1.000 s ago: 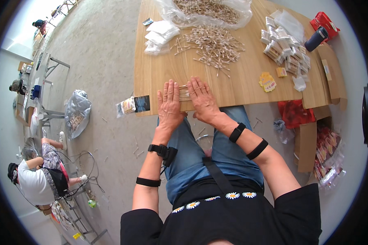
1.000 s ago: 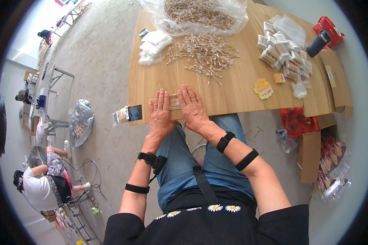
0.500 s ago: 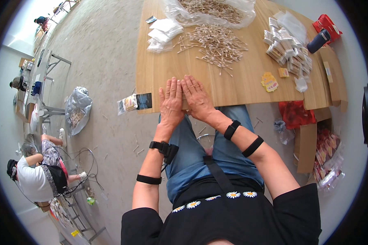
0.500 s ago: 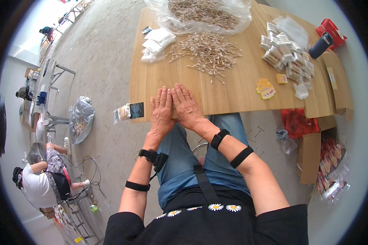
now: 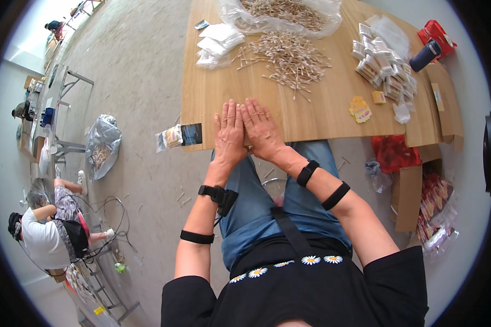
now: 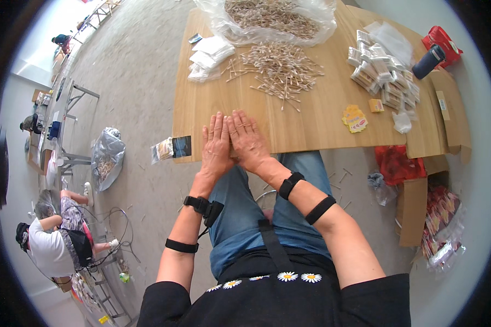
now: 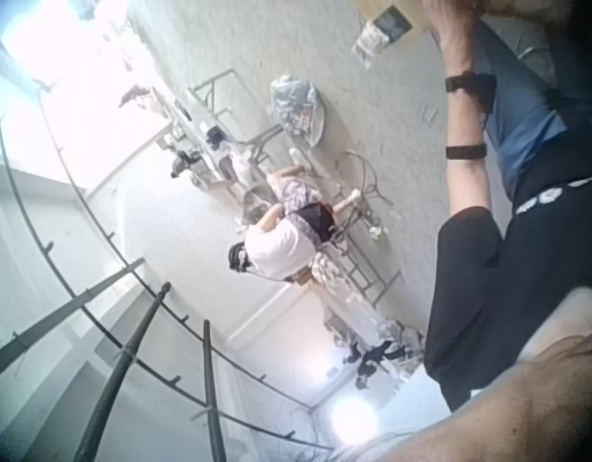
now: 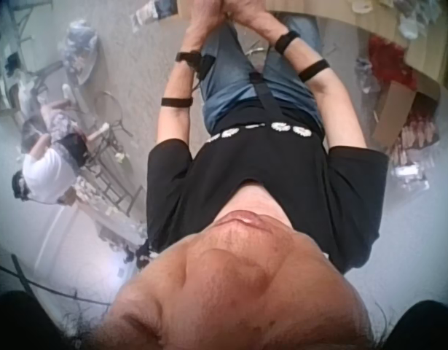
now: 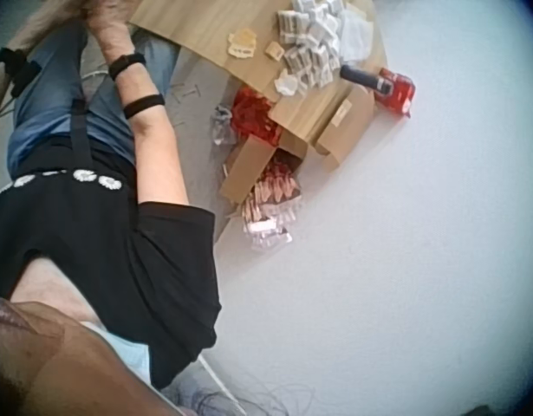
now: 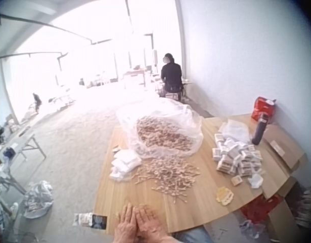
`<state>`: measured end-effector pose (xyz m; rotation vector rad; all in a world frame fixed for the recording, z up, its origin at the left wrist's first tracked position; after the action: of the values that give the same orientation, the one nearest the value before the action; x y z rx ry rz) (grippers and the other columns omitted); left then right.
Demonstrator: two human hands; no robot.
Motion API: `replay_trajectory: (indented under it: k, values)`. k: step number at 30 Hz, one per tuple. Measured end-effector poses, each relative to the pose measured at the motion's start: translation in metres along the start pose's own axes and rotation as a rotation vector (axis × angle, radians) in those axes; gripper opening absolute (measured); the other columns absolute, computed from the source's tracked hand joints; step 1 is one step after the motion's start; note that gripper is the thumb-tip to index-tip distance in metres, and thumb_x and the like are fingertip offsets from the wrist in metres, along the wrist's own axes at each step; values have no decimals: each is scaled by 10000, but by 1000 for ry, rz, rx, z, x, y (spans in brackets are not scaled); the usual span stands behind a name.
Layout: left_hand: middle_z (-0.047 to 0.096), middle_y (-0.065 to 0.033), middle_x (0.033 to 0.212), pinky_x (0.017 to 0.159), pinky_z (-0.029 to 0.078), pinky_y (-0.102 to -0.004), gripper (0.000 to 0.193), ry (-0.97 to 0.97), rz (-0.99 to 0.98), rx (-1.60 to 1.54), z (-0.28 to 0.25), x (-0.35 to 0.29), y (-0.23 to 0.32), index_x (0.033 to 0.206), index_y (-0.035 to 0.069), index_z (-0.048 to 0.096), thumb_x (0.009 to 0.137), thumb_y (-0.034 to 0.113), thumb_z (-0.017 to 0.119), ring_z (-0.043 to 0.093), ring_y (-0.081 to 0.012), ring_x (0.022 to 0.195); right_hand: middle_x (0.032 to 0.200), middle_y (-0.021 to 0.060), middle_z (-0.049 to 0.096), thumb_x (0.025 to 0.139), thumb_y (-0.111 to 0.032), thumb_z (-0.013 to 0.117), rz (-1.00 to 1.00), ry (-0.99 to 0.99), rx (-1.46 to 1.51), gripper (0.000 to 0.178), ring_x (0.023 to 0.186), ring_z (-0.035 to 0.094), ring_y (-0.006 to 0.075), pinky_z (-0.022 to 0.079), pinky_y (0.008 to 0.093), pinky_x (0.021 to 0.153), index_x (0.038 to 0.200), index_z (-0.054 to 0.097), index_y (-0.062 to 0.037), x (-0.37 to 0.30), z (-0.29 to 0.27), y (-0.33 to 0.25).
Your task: Packaging stacks of cotton swabs into small clear plastic bags.
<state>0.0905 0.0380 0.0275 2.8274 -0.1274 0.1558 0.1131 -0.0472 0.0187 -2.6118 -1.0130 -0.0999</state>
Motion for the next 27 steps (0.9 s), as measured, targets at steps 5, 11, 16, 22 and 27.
replay_trajectory:
  k: [5,11,16,22,27]
  values:
    - [237,-208,1579,1212,159,-452,996,163,60,-17,1,-16,-6,1506,-29,260,654,126,750,186,-348,1488,1557,255,242,665,-260,767,-95,107,-57,1028,1482,178,383,142,480,1213,1491,246,63,1,3,-15]
    - [258,-206,1573,1210,161,-450,873,102,11,17,3,-14,-1,1504,-21,276,730,99,660,210,-339,1484,1561,245,242,705,-218,718,-85,83,-12,954,1482,178,382,143,477,1212,1491,253,60,-1,5,-12]
    - [279,-198,1568,1208,163,-455,846,159,-8,83,1,-16,2,1506,-9,282,745,88,640,222,-335,1481,1558,240,255,740,-201,675,-23,40,-83,868,1484,180,372,142,473,1212,1479,295,51,-2,1,-13]
    - [299,-201,1557,1207,152,-463,907,147,-22,-96,3,-23,2,1513,-8,257,701,33,659,211,-341,1483,1545,249,278,758,-181,634,-62,74,-140,804,1474,207,382,164,468,1207,1459,326,65,-1,0,-16]
    - [297,-202,1556,1208,157,-467,899,224,1,-118,-2,-25,-2,1503,-18,267,697,34,662,217,-339,1480,1534,256,289,776,-159,601,-80,161,-108,760,1467,221,387,179,465,1205,1450,335,72,2,1,-24]
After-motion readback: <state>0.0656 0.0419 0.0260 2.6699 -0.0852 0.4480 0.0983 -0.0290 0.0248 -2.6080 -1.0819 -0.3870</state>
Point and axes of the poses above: each hand's wrist, its own x-axis towards the middle knuckle, its own z-axis out of the palm, y = z × x, the point moved 7 cm from there along x, towards the middle knuckle
